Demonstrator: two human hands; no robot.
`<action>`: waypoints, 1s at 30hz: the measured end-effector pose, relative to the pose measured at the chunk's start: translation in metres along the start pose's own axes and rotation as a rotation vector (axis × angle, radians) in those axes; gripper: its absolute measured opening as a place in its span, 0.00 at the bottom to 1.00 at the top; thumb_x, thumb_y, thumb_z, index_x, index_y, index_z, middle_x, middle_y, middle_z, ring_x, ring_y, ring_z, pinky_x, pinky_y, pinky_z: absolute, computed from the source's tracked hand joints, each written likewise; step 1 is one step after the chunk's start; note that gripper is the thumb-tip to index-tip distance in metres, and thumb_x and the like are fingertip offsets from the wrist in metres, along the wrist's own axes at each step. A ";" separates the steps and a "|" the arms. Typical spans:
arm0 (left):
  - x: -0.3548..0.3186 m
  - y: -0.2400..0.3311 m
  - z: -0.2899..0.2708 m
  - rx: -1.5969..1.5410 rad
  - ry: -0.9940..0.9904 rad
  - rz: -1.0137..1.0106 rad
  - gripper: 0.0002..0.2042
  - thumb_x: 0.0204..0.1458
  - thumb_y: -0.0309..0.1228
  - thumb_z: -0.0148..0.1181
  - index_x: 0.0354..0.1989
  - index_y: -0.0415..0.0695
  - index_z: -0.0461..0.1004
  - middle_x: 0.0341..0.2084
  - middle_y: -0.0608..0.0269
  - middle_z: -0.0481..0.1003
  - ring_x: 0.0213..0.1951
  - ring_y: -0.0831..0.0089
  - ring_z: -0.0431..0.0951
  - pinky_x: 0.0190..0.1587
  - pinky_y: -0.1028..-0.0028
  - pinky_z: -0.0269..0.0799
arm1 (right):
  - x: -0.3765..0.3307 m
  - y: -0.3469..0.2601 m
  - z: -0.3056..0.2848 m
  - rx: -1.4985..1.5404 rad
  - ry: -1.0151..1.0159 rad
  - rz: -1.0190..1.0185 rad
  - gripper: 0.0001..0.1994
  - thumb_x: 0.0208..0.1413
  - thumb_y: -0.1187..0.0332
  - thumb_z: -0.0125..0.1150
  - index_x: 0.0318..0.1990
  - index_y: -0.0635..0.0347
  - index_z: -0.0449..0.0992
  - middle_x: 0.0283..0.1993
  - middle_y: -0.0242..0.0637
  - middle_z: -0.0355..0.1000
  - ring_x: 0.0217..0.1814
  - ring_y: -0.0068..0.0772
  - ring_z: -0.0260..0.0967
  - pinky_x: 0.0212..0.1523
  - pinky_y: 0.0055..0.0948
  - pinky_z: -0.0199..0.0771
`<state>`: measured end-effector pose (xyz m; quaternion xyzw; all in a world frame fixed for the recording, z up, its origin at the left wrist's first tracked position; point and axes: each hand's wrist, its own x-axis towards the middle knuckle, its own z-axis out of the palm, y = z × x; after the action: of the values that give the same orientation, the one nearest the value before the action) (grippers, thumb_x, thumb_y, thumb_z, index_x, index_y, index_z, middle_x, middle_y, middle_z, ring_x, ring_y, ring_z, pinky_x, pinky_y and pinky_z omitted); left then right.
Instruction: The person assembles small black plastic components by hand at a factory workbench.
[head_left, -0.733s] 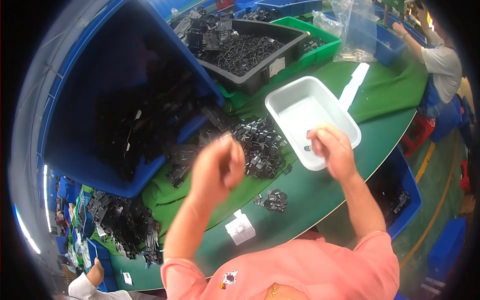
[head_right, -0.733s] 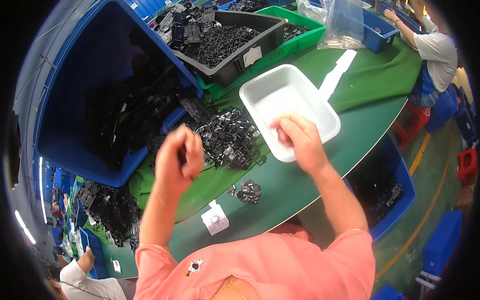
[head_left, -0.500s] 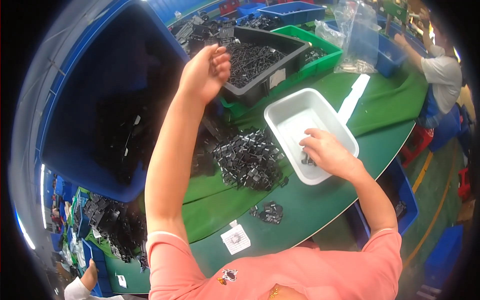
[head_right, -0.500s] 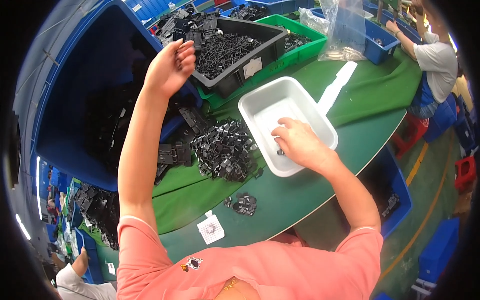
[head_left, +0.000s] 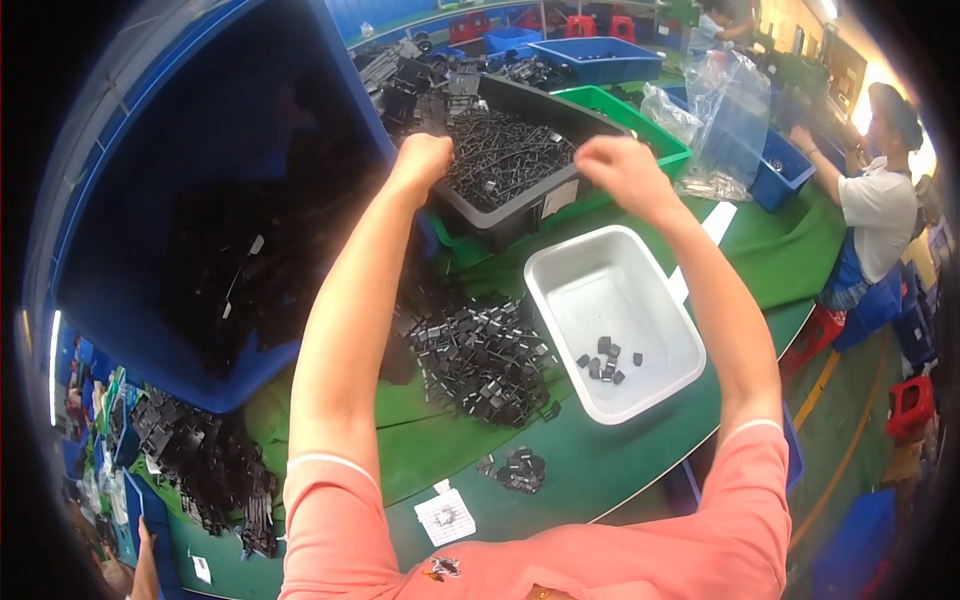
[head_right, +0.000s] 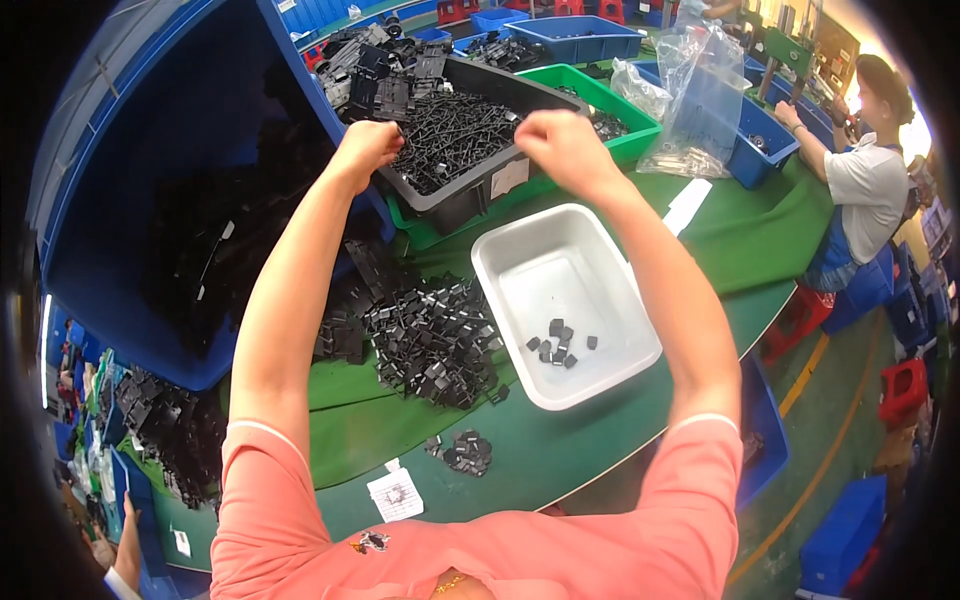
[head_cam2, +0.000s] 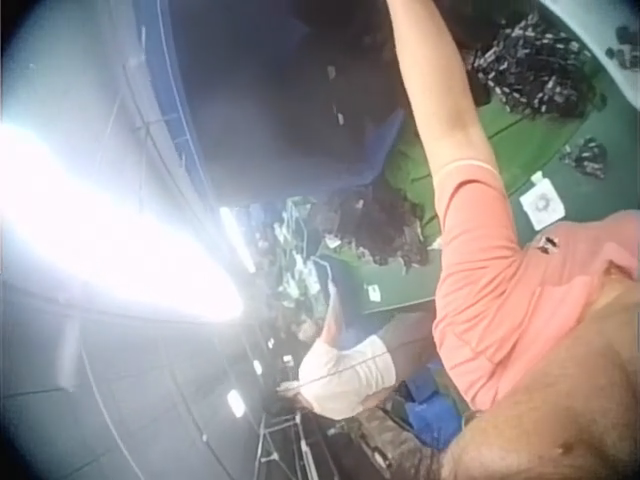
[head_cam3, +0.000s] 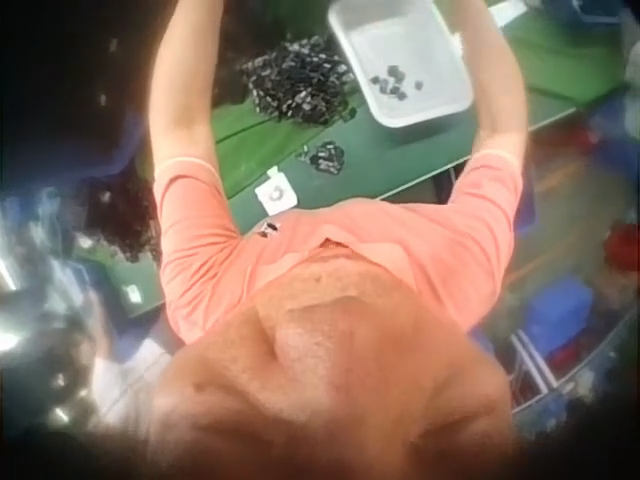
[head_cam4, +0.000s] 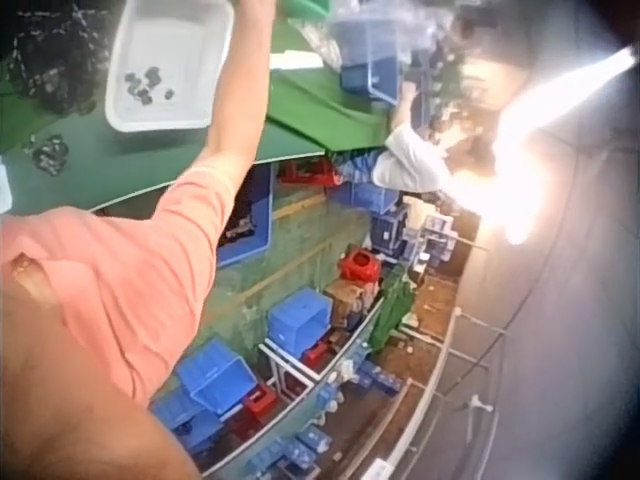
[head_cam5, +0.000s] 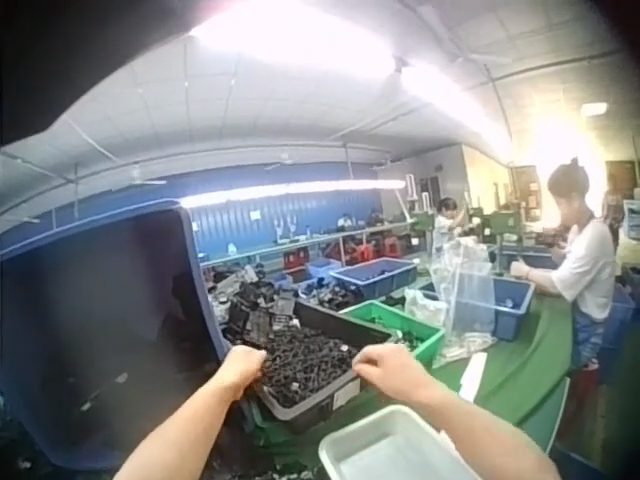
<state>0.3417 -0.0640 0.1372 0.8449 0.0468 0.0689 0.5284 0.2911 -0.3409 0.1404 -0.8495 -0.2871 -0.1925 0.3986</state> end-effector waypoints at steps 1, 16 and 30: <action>-0.001 -0.007 0.004 0.330 0.087 0.241 0.12 0.43 0.34 0.51 0.17 0.37 0.72 0.14 0.62 0.71 0.19 0.74 0.69 0.25 0.71 0.64 | 0.019 0.019 0.005 -0.039 0.036 0.052 0.09 0.43 0.68 0.55 0.30 0.62 0.75 0.30 0.43 0.72 0.34 0.36 0.71 0.37 0.28 0.69; -0.040 -0.015 0.023 0.518 0.235 0.442 0.10 0.42 0.33 0.55 0.26 0.38 0.73 0.23 0.52 0.74 0.31 0.60 0.75 0.35 0.68 0.68 | 0.108 0.079 0.070 -0.527 0.000 0.420 0.08 0.41 0.69 0.54 0.30 0.54 0.77 0.37 0.45 0.72 0.42 0.44 0.69 0.44 0.36 0.67; -0.050 -0.012 0.027 0.488 0.226 0.460 0.09 0.42 0.31 0.54 0.25 0.37 0.73 0.23 0.49 0.74 0.32 0.57 0.74 0.37 0.64 0.68 | 0.096 0.070 0.059 -0.356 -0.024 0.372 0.09 0.37 0.70 0.61 0.30 0.54 0.77 0.33 0.41 0.73 0.39 0.38 0.70 0.42 0.31 0.67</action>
<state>0.2971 -0.0899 0.1117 0.9217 -0.0714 0.2659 0.2731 0.4146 -0.2989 0.1184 -0.9467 -0.0922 -0.1535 0.2679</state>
